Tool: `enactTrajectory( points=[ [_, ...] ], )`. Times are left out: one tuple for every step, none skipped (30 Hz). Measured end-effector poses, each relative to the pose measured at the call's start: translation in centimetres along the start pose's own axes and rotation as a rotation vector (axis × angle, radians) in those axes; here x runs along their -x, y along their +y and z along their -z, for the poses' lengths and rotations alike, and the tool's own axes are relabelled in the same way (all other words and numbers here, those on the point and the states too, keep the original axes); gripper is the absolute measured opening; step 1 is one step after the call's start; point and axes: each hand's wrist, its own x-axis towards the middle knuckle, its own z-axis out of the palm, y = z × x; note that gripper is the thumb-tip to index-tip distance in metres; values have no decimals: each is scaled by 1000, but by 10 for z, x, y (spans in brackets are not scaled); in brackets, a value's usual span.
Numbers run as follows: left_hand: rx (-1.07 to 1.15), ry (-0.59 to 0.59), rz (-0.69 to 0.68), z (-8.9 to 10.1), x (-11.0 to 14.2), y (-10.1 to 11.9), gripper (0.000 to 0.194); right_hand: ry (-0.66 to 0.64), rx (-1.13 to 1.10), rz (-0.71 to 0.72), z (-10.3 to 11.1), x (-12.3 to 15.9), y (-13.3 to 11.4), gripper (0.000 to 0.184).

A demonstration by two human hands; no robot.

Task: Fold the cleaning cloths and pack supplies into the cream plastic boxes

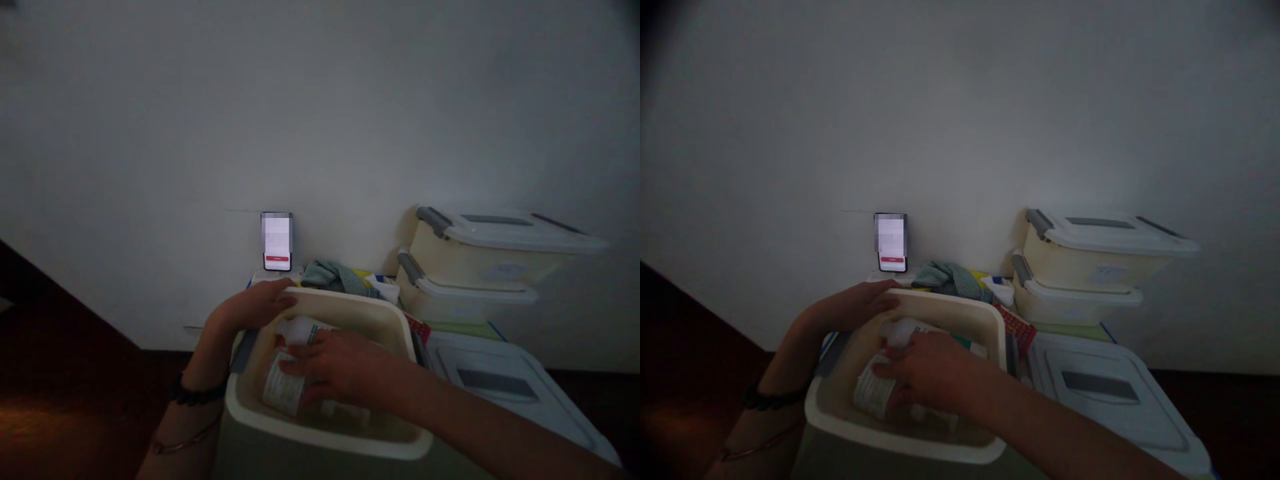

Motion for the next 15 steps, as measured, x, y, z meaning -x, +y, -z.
enactTrajectory(
  points=[
    [6,6,-7,0,0,0,37,-17,23,1,1,2,-1,46],
    [12,13,-12,-1,0,-1,38,-25,39,-9,3,5,-3,48],
    [15,26,-13,-1,0,-2,40,-22,44,-28,5,9,-4,50],
    [15,28,-13,-1,-1,-3,41,-6,45,-52,8,15,-5,51],
    [14,34,-15,-2,-1,-4,43,21,42,-82,12,22,-5,51],
    [13,37,-17,-2,-2,-4,44,57,38,-123,15,30,-3,48],
    [17,35,-19,-2,-3,-4,45,112,38,-174,19,40,-1,43],
    [28,33,-20,-2,-3,-4,45,178,41,-240,22,49,3,38],
    [47,31,-22,-1,-3,-4,45,256,52,-310,25,59,7,35],
    [72,35,-22,0,-3,-3,44,352,57,-392,26,69,11,35],
    [99,44,-15,2,-2,-3,43,437,39,-483,26,78,15,38],
    [126,60,12,4,1,-3,43,504,-12,-570,25,86,18,40],
    [157,83,58,6,4,-3,44,555,-85,-643,23,94,20,41],
    [193,95,129,9,8,-4,45,573,-172,-700,20,100,21,43],
    [240,99,224,11,13,-5,48,569,-255,-732,17,105,21,44]
  ],
)
